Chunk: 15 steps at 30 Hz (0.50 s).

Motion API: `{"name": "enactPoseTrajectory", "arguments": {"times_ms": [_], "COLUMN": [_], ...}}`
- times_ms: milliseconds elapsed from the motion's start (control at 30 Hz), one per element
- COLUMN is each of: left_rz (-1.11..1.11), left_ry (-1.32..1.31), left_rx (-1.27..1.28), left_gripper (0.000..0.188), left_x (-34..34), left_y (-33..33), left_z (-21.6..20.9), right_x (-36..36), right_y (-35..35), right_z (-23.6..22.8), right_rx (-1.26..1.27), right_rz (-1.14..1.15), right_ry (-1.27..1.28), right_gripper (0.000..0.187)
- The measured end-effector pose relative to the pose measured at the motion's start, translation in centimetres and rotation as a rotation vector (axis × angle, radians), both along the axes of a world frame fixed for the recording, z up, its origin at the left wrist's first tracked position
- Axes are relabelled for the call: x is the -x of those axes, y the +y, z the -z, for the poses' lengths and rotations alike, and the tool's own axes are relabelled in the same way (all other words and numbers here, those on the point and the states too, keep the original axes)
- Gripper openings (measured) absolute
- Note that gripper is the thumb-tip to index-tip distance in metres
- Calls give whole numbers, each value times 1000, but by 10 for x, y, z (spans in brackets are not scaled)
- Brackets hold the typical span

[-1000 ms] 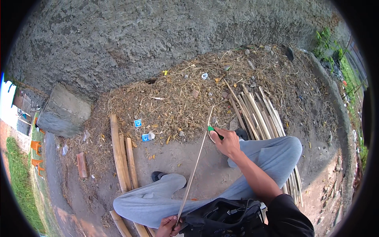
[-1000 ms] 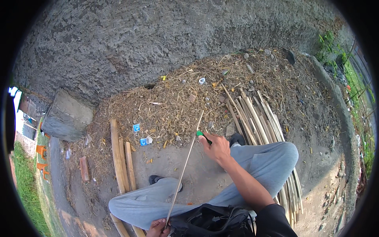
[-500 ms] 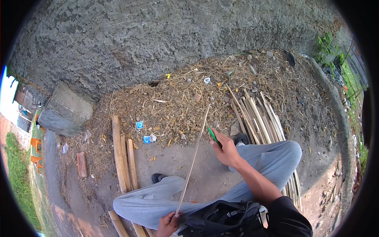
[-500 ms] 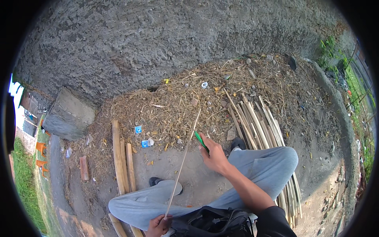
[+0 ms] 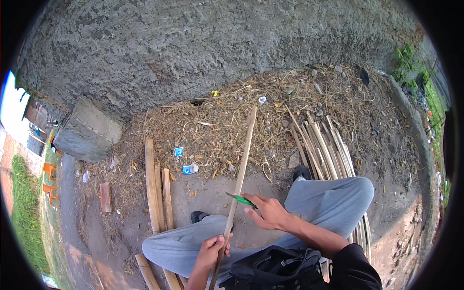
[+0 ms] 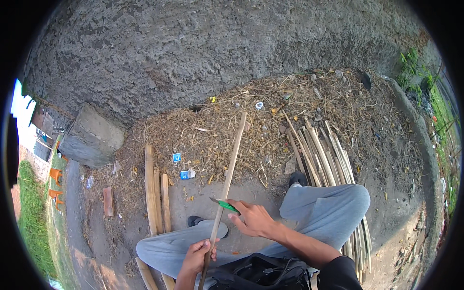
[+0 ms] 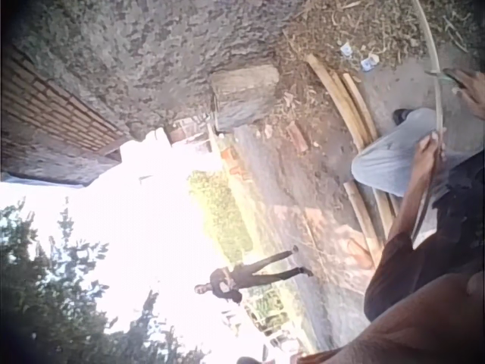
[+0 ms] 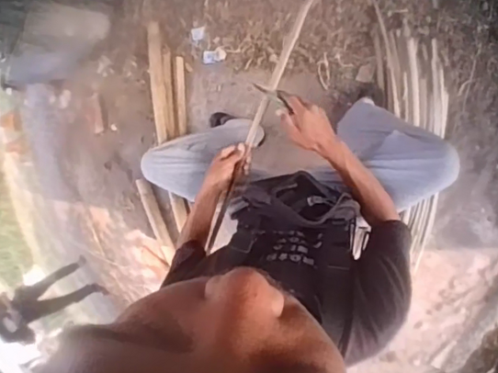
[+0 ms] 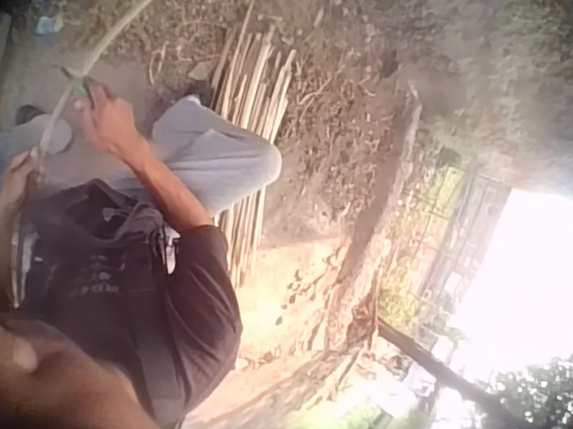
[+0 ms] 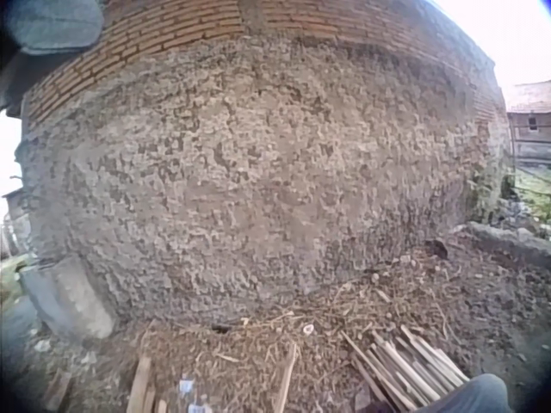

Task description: The person uses a small green-handled knife to strip or shave the outer bark from a long, thin strip of bamboo while holding it by hand.

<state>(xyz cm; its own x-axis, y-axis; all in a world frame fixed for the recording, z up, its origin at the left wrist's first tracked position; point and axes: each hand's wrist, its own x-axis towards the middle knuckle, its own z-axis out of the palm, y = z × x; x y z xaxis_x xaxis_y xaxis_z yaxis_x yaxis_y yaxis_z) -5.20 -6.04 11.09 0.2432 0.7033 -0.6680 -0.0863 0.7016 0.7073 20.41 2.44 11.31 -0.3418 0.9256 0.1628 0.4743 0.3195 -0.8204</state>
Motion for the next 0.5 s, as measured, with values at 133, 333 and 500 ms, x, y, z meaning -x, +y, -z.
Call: {"name": "enactPoseTrajectory", "arguments": {"times_ms": [133,333,500], "left_rz": [8,-58,-177], "left_ry": [-238,-407,-469], "left_rx": [71,102,112], "left_gripper": [33,21,19], "left_x": [-4,-19,-23], "left_y": [24,63,75], "left_z": [12,23,33], "right_x": [-3,6,16], "right_y": [-5,-11,-7], "right_z": [1,36,18], "right_rx": [38,-55,6], "right_rz": [-44,-20,27], "right_ry": [-120,-74,-152], "right_gripper": [40,34,36]}}
